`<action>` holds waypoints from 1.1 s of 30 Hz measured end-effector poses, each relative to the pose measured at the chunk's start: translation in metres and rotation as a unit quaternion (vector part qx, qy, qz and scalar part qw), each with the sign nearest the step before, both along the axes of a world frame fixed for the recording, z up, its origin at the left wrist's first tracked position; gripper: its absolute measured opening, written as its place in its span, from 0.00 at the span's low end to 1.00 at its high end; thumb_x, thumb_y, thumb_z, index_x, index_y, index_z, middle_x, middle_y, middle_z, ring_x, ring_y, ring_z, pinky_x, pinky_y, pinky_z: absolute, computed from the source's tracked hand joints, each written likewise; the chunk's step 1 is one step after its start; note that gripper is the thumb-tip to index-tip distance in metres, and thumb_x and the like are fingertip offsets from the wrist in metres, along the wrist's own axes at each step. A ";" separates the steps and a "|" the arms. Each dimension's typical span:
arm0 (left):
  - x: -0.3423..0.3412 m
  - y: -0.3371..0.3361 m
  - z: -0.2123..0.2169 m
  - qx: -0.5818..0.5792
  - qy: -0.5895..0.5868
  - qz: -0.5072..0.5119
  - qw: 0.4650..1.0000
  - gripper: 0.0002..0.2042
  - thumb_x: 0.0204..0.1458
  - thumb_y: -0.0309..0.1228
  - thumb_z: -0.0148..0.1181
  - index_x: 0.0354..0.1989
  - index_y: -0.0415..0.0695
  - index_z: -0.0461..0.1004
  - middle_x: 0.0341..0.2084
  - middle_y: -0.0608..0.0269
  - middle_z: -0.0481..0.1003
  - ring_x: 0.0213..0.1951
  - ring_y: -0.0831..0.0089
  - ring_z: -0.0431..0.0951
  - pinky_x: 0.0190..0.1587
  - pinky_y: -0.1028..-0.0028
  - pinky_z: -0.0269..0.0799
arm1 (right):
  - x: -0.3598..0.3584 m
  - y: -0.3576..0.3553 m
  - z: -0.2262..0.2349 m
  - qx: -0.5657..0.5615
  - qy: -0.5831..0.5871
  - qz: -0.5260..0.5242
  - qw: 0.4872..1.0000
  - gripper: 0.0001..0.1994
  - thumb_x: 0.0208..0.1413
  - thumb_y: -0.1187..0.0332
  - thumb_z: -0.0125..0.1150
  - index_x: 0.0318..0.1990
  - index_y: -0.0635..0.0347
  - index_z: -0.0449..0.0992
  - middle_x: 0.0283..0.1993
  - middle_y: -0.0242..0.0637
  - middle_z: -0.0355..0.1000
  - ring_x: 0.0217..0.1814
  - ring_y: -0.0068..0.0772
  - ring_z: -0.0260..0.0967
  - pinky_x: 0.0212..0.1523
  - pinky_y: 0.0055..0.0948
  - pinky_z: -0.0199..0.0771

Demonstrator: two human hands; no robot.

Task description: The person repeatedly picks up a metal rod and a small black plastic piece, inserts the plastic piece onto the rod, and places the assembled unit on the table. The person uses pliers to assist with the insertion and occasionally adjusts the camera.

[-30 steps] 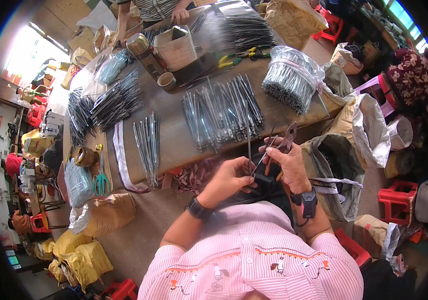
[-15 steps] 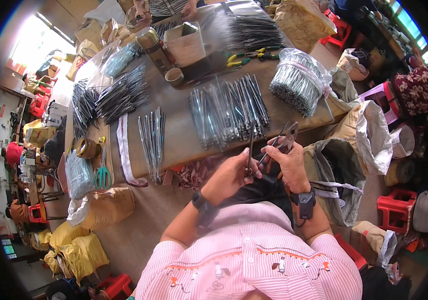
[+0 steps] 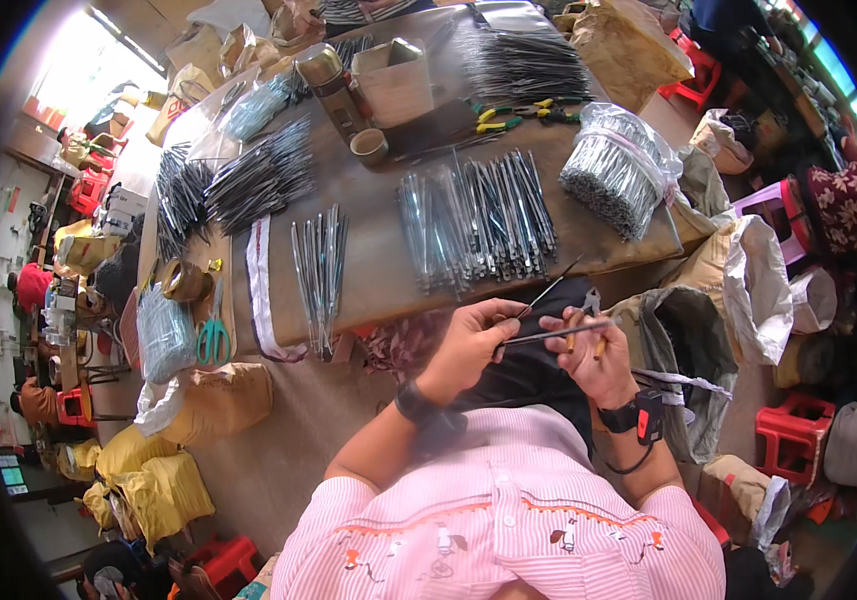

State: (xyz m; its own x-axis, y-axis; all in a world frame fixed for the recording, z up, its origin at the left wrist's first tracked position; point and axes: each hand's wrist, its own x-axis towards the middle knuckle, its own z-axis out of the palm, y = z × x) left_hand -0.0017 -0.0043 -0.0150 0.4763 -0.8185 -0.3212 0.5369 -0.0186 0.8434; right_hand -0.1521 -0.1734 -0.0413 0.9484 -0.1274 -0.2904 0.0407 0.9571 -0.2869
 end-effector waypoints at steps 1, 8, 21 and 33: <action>-0.001 0.000 0.002 0.006 -0.027 0.005 1.000 0.12 0.53 0.24 0.60 0.47 0.40 0.76 0.29 0.69 0.75 0.18 0.87 0.65 0.20 0.85 0.60 | -0.003 0.001 0.001 -0.014 -0.018 0.020 1.000 0.19 0.58 0.62 0.49 0.51 0.66 0.66 0.51 0.57 0.70 0.45 0.52 0.73 0.39 0.39 0.79; -0.008 -0.001 0.018 0.032 -0.252 0.033 0.967 0.11 0.53 0.18 0.56 0.44 0.37 0.78 0.29 0.66 0.69 0.33 0.79 0.69 0.36 0.81 0.63 | -0.009 0.012 0.020 -0.491 0.146 0.153 0.845 0.33 0.36 0.78 0.49 0.59 0.63 0.60 0.46 0.42 0.67 0.45 0.35 0.69 0.41 0.27 0.72; -0.012 -0.002 0.021 0.054 -0.260 0.045 0.963 0.10 0.53 0.18 0.55 0.43 0.37 0.77 0.31 0.64 0.70 0.33 0.78 0.71 0.37 0.80 0.65 | -0.006 0.001 0.019 -0.769 0.073 0.054 0.633 0.30 0.41 0.78 0.50 0.59 0.64 0.68 0.37 0.42 0.69 0.35 0.35 0.65 0.39 0.27 0.68; -0.009 0.004 0.031 0.084 -0.360 0.038 0.928 0.13 0.54 0.24 0.58 0.48 0.38 0.75 0.29 0.62 0.71 0.27 0.74 0.71 0.31 0.76 0.68 | -0.003 0.005 0.017 -0.771 0.108 0.044 0.626 0.15 0.48 0.75 0.53 0.45 0.66 0.73 0.25 0.43 0.68 0.26 0.33 0.63 0.30 0.30 0.67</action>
State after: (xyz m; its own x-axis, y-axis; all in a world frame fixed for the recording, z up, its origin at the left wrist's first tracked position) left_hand -0.0109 -0.0008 0.0164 0.6721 -0.7402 -0.0180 -0.1590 -0.1681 0.9729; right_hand -0.1554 -0.1687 -0.0243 0.9312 -0.3644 -0.0096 -0.1921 -0.4682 -0.8625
